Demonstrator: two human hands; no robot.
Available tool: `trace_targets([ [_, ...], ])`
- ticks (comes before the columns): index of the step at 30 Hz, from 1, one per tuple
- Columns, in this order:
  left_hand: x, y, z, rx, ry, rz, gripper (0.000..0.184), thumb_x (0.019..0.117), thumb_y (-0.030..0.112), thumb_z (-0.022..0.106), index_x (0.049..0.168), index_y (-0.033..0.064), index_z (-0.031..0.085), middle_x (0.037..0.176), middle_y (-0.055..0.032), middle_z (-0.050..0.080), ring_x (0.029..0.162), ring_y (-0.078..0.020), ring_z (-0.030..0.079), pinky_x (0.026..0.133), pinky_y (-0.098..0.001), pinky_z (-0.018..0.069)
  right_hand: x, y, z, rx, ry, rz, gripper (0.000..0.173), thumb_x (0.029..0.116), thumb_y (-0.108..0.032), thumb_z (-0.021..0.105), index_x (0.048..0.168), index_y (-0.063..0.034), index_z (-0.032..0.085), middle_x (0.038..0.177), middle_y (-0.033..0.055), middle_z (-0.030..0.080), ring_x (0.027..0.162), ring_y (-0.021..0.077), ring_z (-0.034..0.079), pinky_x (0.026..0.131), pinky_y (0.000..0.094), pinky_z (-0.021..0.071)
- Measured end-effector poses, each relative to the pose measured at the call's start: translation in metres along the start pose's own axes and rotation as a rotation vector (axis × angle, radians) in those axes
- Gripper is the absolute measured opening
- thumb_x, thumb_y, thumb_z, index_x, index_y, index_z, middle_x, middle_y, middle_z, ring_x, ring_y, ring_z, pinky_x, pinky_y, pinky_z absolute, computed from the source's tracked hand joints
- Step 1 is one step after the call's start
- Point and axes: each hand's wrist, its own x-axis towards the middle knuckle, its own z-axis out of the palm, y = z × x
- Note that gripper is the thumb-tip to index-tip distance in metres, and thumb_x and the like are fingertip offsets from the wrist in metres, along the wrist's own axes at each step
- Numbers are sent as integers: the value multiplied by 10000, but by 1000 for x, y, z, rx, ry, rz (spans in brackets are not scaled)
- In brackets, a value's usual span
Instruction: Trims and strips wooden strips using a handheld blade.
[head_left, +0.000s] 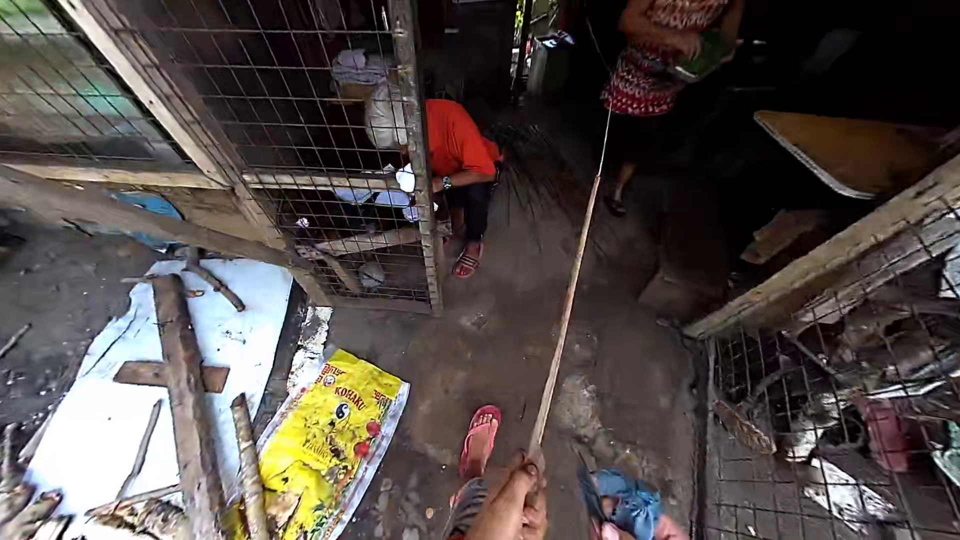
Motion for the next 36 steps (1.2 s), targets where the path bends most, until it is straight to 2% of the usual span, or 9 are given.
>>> trace_targets([
  [2,50,46,16,-25,-9,-60,286,1031,21,228,910,134,461,547,146,368,426,65,302,417,-102,267,72,-19,-3,21,-69,-8,300,905,-19,600,1152,-169,680,866,-112,739,696,18,673,634,223,579],
  [4,94,93,29,1,-84,-7,273,1003,-13,255,1029,93,505,597,143,388,465,59,324,446,-111,291,137,-44,-6,32,-137,-12,296,924,-84,628,1201,-179,669,883,-111,743,680,8,665,610,208,567],
  [6,136,135,41,-2,-225,64,280,1006,4,290,1109,92,535,633,153,447,493,70,365,462,-108,321,193,-72,-9,41,-168,-23,175,914,-156,692,1073,-227,708,879,-104,737,656,-2,646,578,190,545],
  [10,191,208,65,-30,-389,-11,281,1033,44,318,974,167,564,674,134,572,541,55,488,494,-120,400,270,-124,-13,91,-196,-99,159,904,-277,741,1055,-326,745,854,-144,726,660,-38,638,605,163,546],
  [13,230,247,83,-22,-384,-22,272,1029,46,341,943,160,573,668,127,573,535,56,479,489,-117,389,327,-148,-29,72,-277,-143,294,909,-298,750,1195,-334,695,896,-153,743,706,-36,664,645,175,568],
  [17,295,281,107,-55,-357,20,249,1047,25,362,974,135,573,705,107,623,549,71,491,499,-104,390,412,-173,-57,128,-423,-154,228,937,-261,729,1155,-329,735,916,-135,754,716,-45,670,653,160,568],
  [23,411,351,173,-27,-232,33,264,1046,9,368,953,128,585,700,112,621,534,81,474,487,-97,379,556,-225,-116,216,-562,-142,453,956,-241,707,1393,-315,611,1020,-140,753,764,-60,672,675,140,569],
  [30,519,443,256,41,-121,86,241,1042,-13,394,946,103,583,689,99,627,538,64,504,493,-107,405,693,-319,-160,200,-639,-138,422,958,-222,703,1362,-317,623,1013,-145,751,793,-51,684,694,157,580],
  [36,594,507,262,-83,-101,67,283,1043,23,359,960,141,602,708,125,606,532,83,454,484,-96,371,807,-349,-167,206,-671,-22,419,932,-187,713,1327,-315,660,1039,-128,757,789,-39,687,686,164,582],
])
